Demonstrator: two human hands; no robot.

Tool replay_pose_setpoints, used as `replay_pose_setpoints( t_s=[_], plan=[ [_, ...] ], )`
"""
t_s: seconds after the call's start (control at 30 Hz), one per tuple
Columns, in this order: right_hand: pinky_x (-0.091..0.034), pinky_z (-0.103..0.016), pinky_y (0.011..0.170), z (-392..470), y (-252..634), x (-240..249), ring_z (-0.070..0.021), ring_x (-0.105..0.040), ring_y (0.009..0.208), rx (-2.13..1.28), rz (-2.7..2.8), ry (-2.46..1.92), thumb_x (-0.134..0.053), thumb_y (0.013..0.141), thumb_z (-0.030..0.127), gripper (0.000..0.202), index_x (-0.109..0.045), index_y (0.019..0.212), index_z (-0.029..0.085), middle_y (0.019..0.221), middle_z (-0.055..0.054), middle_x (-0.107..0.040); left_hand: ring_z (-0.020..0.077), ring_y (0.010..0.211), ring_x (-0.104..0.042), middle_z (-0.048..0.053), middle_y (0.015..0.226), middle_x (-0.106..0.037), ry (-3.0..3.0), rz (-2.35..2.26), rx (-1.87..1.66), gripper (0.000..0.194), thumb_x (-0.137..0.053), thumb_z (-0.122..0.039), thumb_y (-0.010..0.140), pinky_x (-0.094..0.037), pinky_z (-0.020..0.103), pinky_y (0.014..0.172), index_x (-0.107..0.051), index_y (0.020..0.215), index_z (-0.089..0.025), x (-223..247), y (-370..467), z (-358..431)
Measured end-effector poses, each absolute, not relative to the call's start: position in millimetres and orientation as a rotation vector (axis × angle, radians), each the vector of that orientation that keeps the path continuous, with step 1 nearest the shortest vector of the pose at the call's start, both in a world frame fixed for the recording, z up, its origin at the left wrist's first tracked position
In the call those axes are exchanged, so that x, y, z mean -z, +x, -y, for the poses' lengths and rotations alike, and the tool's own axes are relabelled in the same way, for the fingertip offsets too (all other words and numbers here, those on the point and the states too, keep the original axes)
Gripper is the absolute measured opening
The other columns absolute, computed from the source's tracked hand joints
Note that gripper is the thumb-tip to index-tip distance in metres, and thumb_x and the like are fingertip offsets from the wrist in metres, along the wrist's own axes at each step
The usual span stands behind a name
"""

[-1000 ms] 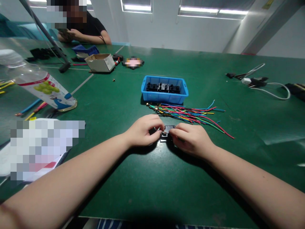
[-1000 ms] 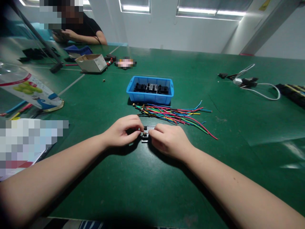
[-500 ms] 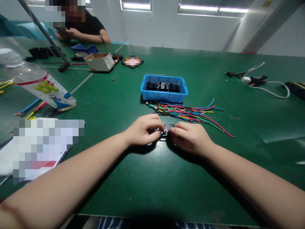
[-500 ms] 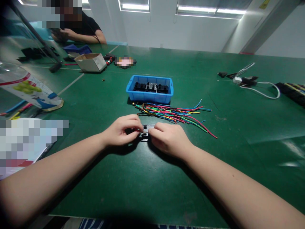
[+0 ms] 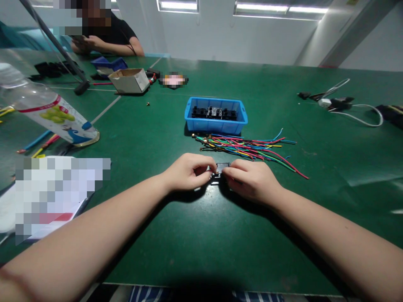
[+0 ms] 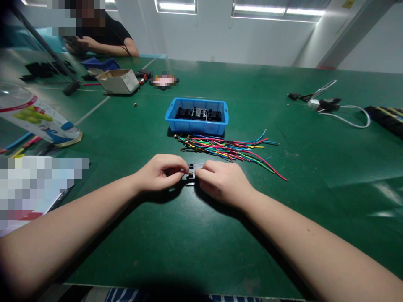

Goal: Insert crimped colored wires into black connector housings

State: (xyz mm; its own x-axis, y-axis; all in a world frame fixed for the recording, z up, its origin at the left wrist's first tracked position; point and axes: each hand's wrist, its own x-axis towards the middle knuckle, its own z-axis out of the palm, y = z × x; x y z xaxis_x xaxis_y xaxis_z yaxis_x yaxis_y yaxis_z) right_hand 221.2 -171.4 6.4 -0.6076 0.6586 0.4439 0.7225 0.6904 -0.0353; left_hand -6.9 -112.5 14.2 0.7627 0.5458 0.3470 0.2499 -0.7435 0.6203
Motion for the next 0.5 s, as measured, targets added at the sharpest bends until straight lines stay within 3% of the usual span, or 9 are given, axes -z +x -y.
replay_pose_setpoints(
  t_s=[0.5],
  plan=[
    [-0.027,-0.026,0.052,171.5,220.6,-6.7,-0.0110,-0.051,0.062,0.243,2.480,-1.069,-0.046,0.095,0.024,0.024,-0.070,0.091,0.020,0.080,-0.002,-0.066,0.0055,0.048,-0.044,-0.001,0.065,-0.065,2.275,-0.698,-0.590,0.020,-0.051,-0.022,0.081,-0.034,0.017,0.049,-0.069,0.084,-0.014,-16.3,-7.5,111.8]
  ],
)
